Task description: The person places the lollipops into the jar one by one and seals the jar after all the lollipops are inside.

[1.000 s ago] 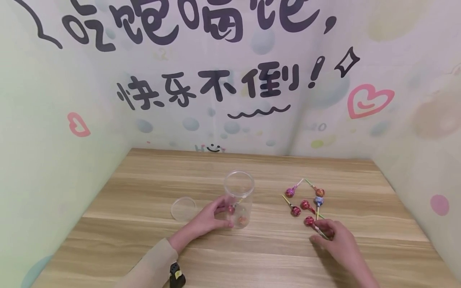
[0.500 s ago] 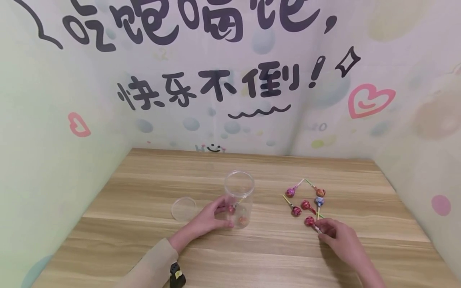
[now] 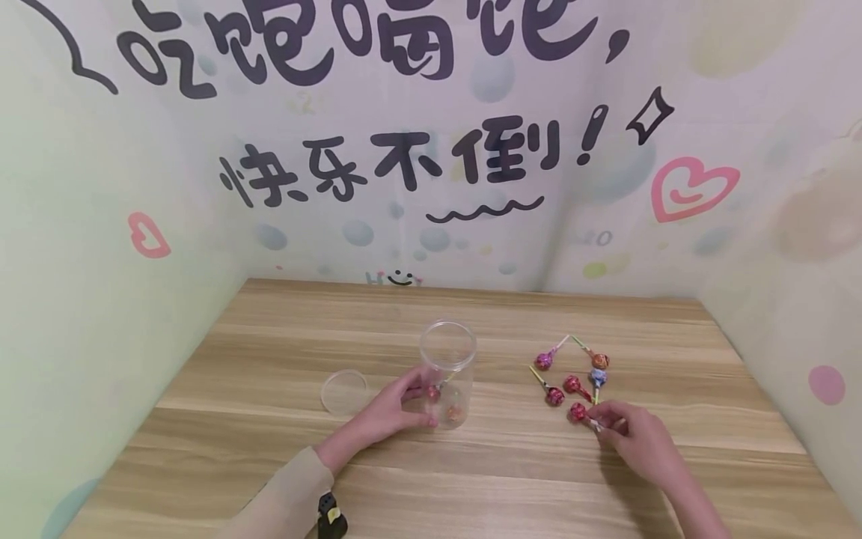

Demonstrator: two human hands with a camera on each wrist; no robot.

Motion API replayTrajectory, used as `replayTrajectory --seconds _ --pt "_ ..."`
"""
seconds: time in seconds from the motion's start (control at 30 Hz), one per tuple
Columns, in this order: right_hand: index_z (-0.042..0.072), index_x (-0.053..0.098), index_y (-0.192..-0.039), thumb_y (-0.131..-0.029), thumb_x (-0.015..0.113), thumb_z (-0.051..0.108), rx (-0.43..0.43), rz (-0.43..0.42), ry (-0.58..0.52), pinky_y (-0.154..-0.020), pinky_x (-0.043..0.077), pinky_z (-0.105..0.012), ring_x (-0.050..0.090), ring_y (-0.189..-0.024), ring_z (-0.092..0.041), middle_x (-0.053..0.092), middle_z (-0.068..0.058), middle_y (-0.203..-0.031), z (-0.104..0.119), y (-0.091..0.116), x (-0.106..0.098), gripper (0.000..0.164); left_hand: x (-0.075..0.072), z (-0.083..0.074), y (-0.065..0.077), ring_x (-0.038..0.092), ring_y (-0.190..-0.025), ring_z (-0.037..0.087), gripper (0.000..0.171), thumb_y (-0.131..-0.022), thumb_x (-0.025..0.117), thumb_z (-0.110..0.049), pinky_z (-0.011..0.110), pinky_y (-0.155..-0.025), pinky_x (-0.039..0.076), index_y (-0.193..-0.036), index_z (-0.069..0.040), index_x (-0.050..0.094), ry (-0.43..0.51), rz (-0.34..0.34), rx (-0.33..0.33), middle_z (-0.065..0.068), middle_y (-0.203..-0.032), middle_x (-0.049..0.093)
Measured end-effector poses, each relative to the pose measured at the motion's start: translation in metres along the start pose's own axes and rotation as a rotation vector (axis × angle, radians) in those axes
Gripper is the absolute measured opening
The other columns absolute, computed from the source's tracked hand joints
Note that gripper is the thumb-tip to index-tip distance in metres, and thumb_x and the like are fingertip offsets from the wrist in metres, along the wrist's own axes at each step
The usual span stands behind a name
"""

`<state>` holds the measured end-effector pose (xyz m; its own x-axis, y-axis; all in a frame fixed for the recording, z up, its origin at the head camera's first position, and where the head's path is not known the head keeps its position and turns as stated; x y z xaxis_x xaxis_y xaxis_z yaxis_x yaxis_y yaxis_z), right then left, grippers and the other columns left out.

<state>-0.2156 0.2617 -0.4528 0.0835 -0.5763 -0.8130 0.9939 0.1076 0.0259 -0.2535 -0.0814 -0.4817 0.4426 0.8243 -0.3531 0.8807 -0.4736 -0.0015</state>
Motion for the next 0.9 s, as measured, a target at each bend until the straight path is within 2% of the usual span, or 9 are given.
replayTrajectory --seconds 0.17,0.33,0.63,0.9 --pt "0.008 0.071 -0.104 -0.080 0.068 -0.004 -0.030 -0.016 -0.016 -0.057 0.049 -0.019 0.058 -0.069 -0.008 0.069 -0.004 -0.087 0.009 -0.005 -0.008 0.027 0.000 -0.001 0.000 0.051 -0.135 0.033 0.077 -0.081 0.081 -0.014 0.049 -0.116 0.040 -0.147 -0.013 0.042 0.000 -0.004 0.004 0.013 -0.143 0.052" --pt "0.006 0.071 -0.106 -0.082 0.068 -0.006 -0.100 -0.039 -0.002 -0.058 0.050 -0.019 0.059 -0.072 -0.009 0.070 -0.007 -0.092 0.022 -0.014 -0.019 0.027 0.000 -0.001 0.000 0.051 -0.134 0.033 0.076 -0.081 0.081 -0.014 0.048 -0.116 0.040 -0.146 -0.013 0.043 0.002 -0.004 0.006 0.013 -0.142 0.053" --pt "0.003 0.069 -0.111 -0.087 0.064 -0.006 -0.153 -0.011 -0.031 -0.056 0.050 -0.021 0.059 -0.076 -0.016 0.068 -0.012 -0.097 0.048 -0.031 -0.040 0.026 0.000 0.000 0.000 0.051 -0.134 0.033 0.076 -0.081 0.081 -0.016 0.048 -0.116 0.041 -0.147 -0.013 0.042 0.005 0.000 0.008 0.013 -0.144 0.052" --pt "0.008 0.071 -0.108 -0.087 0.064 -0.007 -0.241 -0.077 0.025 -0.059 0.051 -0.021 0.063 -0.076 -0.016 0.072 -0.013 -0.100 0.076 -0.044 -0.067 0.027 0.000 0.001 0.000 0.051 -0.135 0.032 0.078 -0.081 0.081 -0.016 0.048 -0.116 0.040 -0.148 -0.012 0.041 0.012 0.006 0.002 0.013 -0.145 0.052"
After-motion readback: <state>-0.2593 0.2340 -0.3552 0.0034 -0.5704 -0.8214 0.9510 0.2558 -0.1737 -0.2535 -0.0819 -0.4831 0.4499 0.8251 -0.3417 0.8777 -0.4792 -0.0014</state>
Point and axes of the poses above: each hand's wrist, its own y-axis away from the middle knuckle, its own x-axis out of the palm, z = x × y, the point moved 9 cm from there along -y, towards the middle knuckle
